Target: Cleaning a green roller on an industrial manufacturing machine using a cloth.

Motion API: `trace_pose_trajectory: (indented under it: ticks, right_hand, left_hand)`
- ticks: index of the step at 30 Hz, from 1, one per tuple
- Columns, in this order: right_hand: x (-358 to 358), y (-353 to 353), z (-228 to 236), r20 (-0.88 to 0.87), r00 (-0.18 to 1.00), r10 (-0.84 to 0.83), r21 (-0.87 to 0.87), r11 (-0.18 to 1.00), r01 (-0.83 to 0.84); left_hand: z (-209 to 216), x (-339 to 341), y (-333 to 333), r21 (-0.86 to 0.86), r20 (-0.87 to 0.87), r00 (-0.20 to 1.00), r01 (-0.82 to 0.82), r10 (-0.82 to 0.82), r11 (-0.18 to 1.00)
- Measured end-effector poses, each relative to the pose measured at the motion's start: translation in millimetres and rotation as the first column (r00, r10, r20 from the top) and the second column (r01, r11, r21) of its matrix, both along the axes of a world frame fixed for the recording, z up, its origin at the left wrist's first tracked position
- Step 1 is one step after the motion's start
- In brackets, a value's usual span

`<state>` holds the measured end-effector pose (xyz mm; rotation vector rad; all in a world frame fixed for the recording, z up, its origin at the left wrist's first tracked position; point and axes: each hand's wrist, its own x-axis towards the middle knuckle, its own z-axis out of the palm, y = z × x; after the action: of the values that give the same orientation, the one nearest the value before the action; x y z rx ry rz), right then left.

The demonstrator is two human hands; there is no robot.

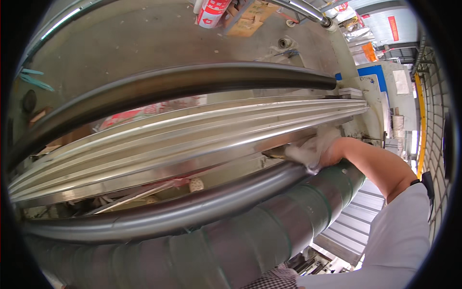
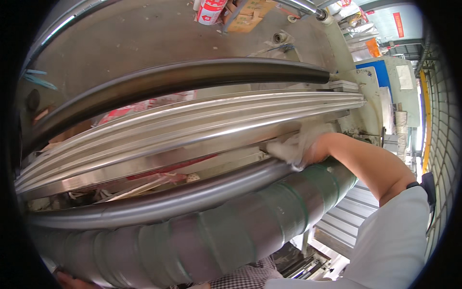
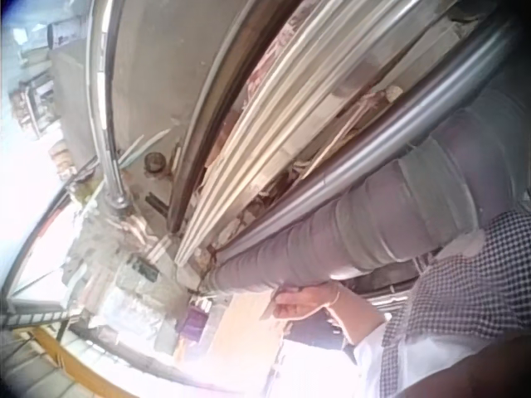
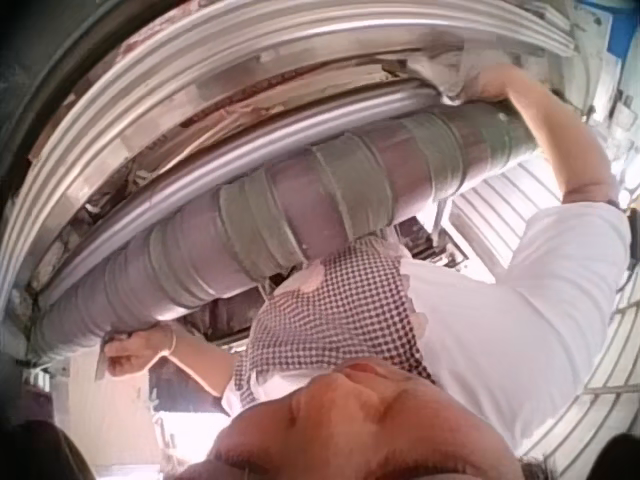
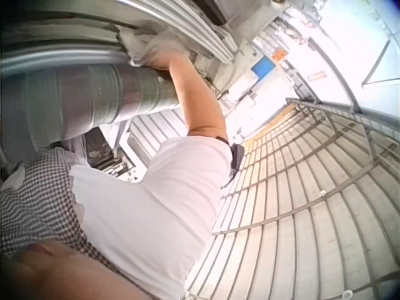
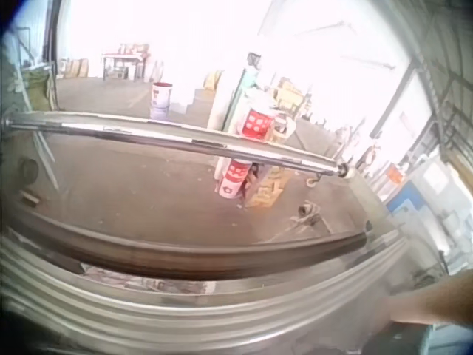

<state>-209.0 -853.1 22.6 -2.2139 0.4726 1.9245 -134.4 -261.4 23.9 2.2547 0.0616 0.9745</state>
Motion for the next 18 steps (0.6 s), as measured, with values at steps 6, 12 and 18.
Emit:
trace_pose_trajectory:
  ticks: [6,12,18]
  right_hand:
    - [90.9,145.5,1.1,0.234,0.957,0.173,0.357,0.900,-0.250]
    - [160.3,306.9,4.1,0.513,0.800,0.311,0.452,0.695,-0.559]
    - [227.0,454.7,-13.8,0.561,0.756,0.337,0.446,0.647,-0.619]
  left_hand:
    - [-14.6,-6.5,-8.7,-0.219,-0.027,0.986,-0.167,0.165,0.961]
    - [-0.6,-8.6,-4.4,-0.103,-0.012,0.993,0.118,-0.120,0.988]
    - [43.4,7.1,111.3,-0.733,0.150,0.977,0.212,-0.151,0.646]
